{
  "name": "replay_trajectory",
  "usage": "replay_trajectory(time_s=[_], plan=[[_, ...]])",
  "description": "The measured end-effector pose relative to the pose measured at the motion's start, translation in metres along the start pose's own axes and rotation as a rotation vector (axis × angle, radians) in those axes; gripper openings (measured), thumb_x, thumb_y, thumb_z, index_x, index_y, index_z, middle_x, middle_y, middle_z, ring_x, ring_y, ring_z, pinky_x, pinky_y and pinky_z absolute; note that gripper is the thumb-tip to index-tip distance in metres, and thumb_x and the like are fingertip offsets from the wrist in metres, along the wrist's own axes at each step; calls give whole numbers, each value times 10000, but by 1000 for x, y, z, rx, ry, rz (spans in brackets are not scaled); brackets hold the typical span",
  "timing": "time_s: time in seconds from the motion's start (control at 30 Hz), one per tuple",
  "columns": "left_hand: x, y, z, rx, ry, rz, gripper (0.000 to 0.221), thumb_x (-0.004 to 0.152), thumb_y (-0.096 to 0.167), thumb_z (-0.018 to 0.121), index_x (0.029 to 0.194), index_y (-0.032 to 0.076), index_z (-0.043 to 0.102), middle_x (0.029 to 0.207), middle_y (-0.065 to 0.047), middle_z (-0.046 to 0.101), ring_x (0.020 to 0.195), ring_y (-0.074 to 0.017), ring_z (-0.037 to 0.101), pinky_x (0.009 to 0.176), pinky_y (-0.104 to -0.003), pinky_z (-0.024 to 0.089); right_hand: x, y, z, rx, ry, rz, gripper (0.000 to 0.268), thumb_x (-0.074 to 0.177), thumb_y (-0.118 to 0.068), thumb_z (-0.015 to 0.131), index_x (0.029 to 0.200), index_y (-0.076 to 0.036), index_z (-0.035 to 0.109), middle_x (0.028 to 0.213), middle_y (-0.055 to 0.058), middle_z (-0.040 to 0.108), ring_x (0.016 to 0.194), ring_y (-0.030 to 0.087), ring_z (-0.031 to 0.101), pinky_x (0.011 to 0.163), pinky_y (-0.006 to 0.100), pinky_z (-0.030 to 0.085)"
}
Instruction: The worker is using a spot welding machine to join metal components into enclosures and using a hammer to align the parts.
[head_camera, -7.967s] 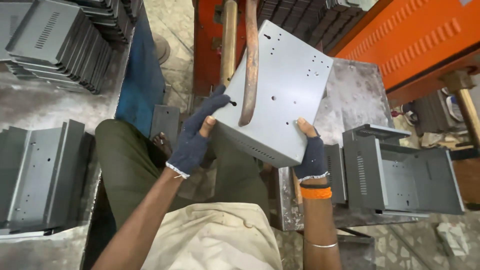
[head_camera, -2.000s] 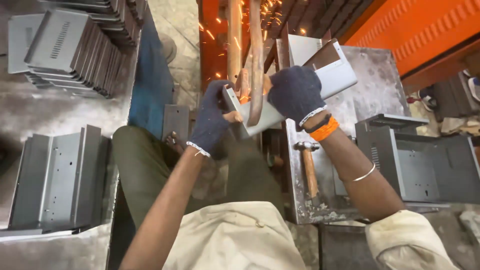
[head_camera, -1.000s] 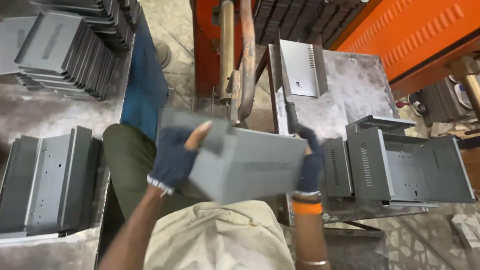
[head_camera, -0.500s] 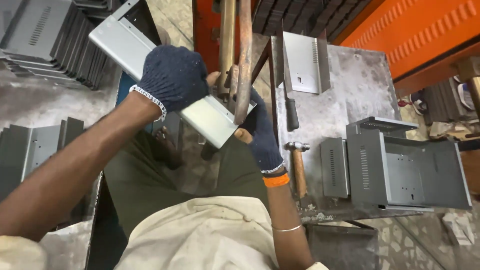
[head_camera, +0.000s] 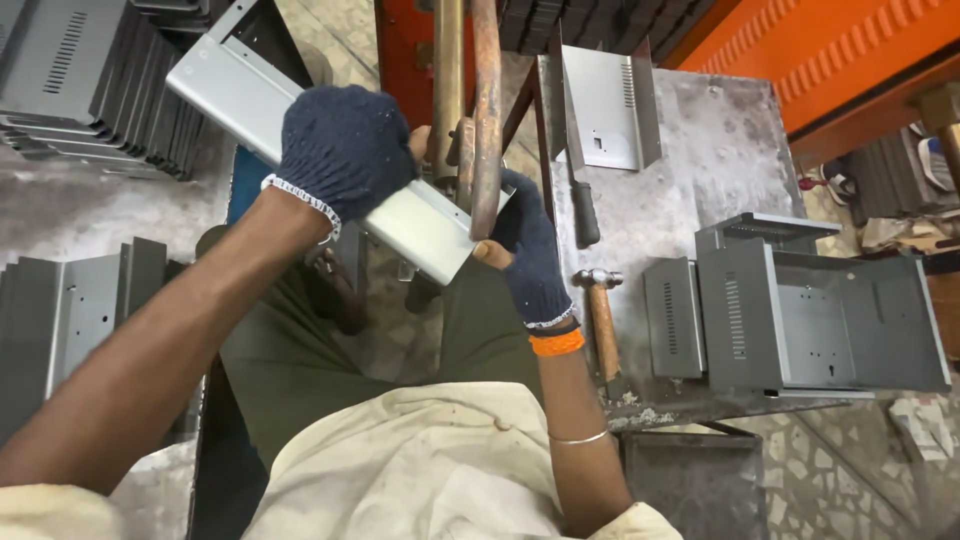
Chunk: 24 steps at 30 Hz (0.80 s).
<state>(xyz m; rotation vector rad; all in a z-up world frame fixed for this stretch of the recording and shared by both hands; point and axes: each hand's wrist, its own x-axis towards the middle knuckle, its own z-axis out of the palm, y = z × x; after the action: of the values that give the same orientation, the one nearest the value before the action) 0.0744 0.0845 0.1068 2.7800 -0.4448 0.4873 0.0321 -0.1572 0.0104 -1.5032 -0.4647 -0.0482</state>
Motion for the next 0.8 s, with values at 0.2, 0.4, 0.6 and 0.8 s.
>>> replay_trajectory(time_s=[0.2, 0.4, 0.6, 0.8], plan=[[0, 0, 3, -64, 2, -16, 411, 955, 403, 676, 704, 100, 796, 592, -143, 673, 507, -288, 661, 604, -451, 541, 1, -10, 1, 11, 34, 76, 879, 784, -370, 913, 1464, -9, 489, 1230, 32, 557, 1036, 129, 497, 894, 279, 434], [-2, 6, -3, -39, -72, -53, 452, 996, 412, 650, 697, 103, 789, 580, -138, 671, 486, -281, 650, 608, -448, 526, 2, -12, 4, 111, -6, 28, 813, 798, -325, 928, 1431, -35, 508, 1285, 19, 587, 1161, 118, 558, 1005, 272, 484], [-5, 1, 10, -6, 21, 10, 420, 970, 400, 668, 678, 120, 775, 592, -129, 661, 510, -298, 636, 603, -475, 508, -5, 4, -4, 30, 29, 84, 840, 730, -317, 939, 1401, -6, 542, 1183, 14, 602, 1025, 108, 559, 889, 265, 492], [6, 0, 5, -21, 8, 30, 425, 953, 423, 684, 683, 108, 776, 616, -154, 669, 547, -322, 659, 605, -482, 521, 10, -20, -3, 173, 12, 134, 591, 921, -250, 778, 1401, -11, 529, 1084, 8, 630, 964, 96, 586, 866, 242, 501]])
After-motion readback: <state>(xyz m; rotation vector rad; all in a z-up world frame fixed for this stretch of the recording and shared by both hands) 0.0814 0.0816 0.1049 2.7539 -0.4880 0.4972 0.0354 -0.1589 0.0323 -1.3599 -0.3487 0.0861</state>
